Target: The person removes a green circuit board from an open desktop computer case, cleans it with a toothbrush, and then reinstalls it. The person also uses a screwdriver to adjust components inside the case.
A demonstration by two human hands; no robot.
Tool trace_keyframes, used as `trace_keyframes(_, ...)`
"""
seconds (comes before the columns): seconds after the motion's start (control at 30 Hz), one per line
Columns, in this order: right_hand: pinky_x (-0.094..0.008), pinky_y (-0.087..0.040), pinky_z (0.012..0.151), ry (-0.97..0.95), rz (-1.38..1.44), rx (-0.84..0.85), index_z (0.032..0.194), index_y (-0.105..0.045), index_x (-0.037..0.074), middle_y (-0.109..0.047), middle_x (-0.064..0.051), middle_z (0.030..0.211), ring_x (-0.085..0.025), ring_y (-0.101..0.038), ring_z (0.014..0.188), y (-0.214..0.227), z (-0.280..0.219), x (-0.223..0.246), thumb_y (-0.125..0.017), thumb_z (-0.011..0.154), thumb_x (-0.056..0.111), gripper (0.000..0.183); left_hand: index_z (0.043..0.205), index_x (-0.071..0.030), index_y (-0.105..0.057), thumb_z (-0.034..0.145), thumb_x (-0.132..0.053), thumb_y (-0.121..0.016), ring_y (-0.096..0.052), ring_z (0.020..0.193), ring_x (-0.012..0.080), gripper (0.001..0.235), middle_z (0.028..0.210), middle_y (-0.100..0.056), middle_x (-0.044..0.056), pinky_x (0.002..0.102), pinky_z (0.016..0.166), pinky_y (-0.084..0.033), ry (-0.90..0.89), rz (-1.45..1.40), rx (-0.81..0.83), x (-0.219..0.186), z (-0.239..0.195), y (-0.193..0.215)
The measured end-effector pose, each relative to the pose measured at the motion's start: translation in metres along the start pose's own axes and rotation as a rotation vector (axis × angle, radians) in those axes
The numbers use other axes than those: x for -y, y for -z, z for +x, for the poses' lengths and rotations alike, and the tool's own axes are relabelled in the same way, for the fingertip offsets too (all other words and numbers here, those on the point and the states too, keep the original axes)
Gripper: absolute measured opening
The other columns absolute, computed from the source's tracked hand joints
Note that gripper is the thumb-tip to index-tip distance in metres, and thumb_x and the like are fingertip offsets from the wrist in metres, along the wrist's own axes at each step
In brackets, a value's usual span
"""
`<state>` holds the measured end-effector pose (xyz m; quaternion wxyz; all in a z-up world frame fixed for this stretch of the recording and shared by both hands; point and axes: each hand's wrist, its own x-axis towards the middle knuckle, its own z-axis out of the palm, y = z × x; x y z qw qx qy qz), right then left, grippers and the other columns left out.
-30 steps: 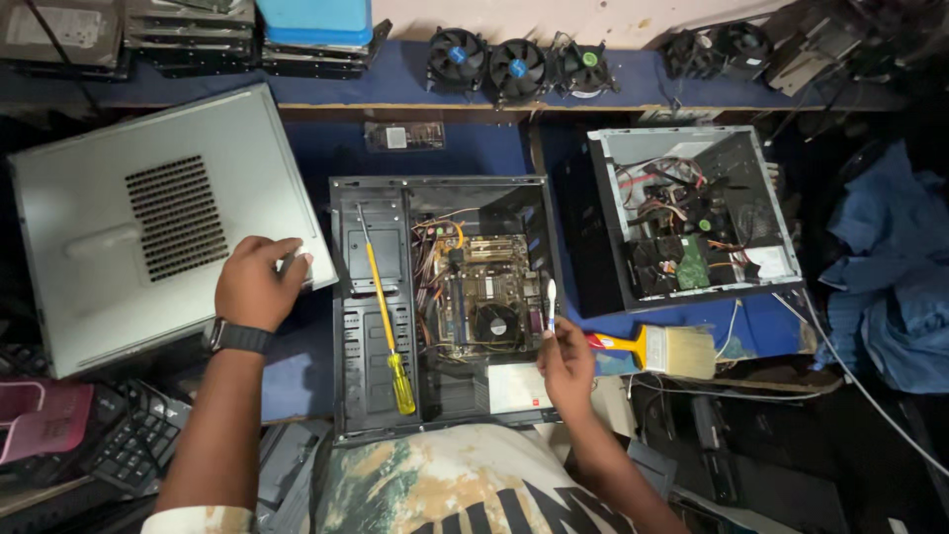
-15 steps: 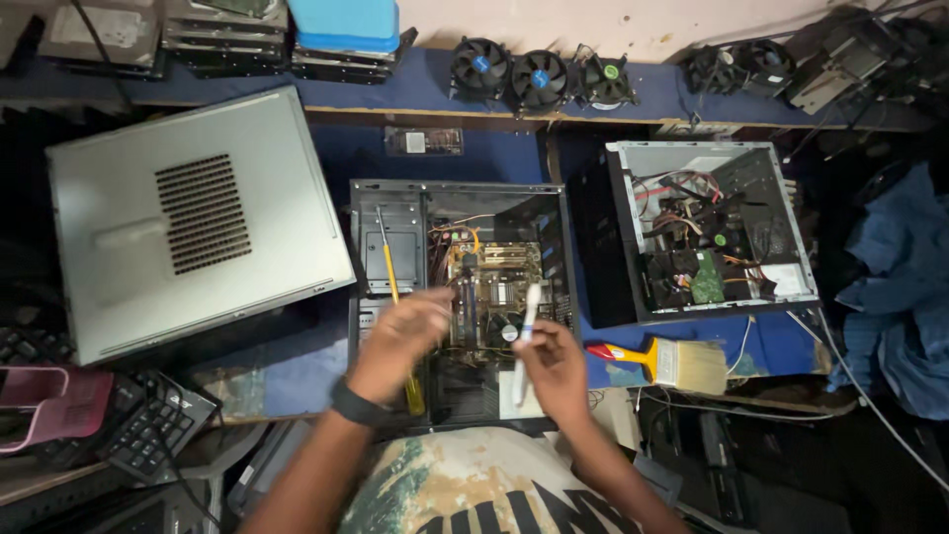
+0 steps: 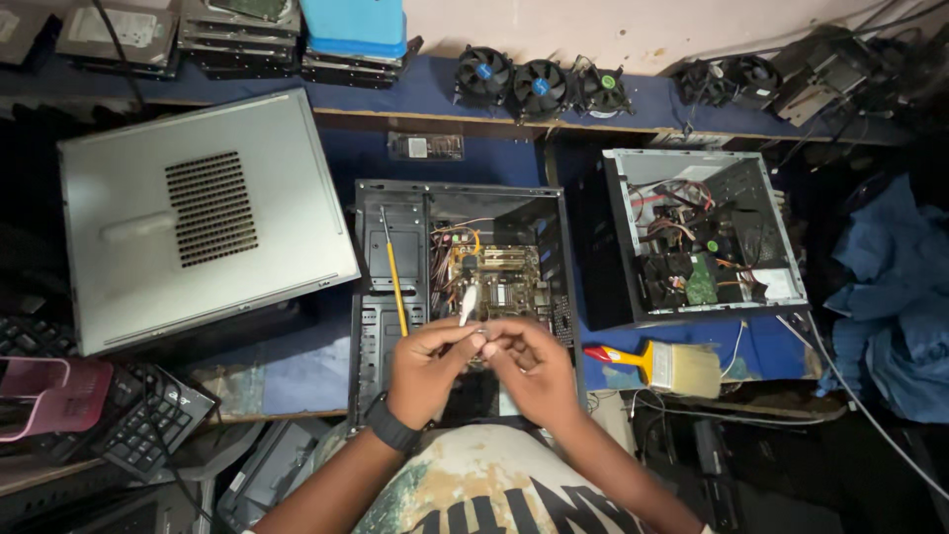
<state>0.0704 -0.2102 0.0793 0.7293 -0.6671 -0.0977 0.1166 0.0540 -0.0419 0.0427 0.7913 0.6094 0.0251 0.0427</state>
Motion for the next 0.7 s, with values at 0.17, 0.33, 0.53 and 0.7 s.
trace_keyframes(0.17,-0.029,-0.058,0.081,-0.029,0.125,0.033,0.111,-0.068,-0.005,-0.072,-0.012,0.102,-0.013,-0.07,0.089,0.008,-0.002,-0.006,-0.066,0.097,0.0,0.015,0.109,0.004,-0.078,0.092,-0.009,-0.074,-0.065,0.071,0.008,0.021,0.097,-0.077,0.01,0.022,0.056,-0.049,0.155,-0.101,0.051,-0.004,-0.006,0.001)
trace_keyframes(0.33,-0.032,-0.059,0.073,-0.137,0.139,-0.08,0.102,-0.069,-0.004,-0.074,-0.014,0.09,-0.018,-0.071,0.079,0.018,-0.004,-0.014,-0.068,0.097,0.003,0.009,0.123,0.003,-0.074,0.103,-0.012,-0.066,-0.064,0.076,0.0077,0.026,0.096,-0.073,0.013,0.022,0.063,-0.052,0.156,-0.083,0.178,-0.014,-0.015,0.002)
trace_keyframes(0.53,-0.034,-0.058,0.071,-0.122,0.384,-0.188,0.099,-0.068,-0.004,-0.073,-0.015,0.089,-0.02,-0.071,0.076,0.028,-0.002,-0.001,-0.066,0.096,0.003,0.008,0.143,-0.003,-0.047,0.099,-0.011,-0.057,-0.066,0.072,0.0078,0.045,0.129,-0.073,0.015,0.022,0.054,-0.051,0.187,-0.145,0.246,-0.045,-0.028,0.005)
trace_keyframes(0.7,-0.033,-0.058,0.07,-0.094,0.383,-0.096,0.096,-0.068,-0.005,-0.074,-0.015,0.088,-0.019,-0.07,0.075,0.02,-0.006,0.013,-0.067,0.097,0.003,0.009,0.145,-0.003,-0.054,0.098,-0.008,-0.067,-0.067,0.081,0.0087,0.049,0.125,-0.076,0.016,0.025,0.068,-0.057,0.061,-0.046,0.22,-0.059,-0.031,-0.002)
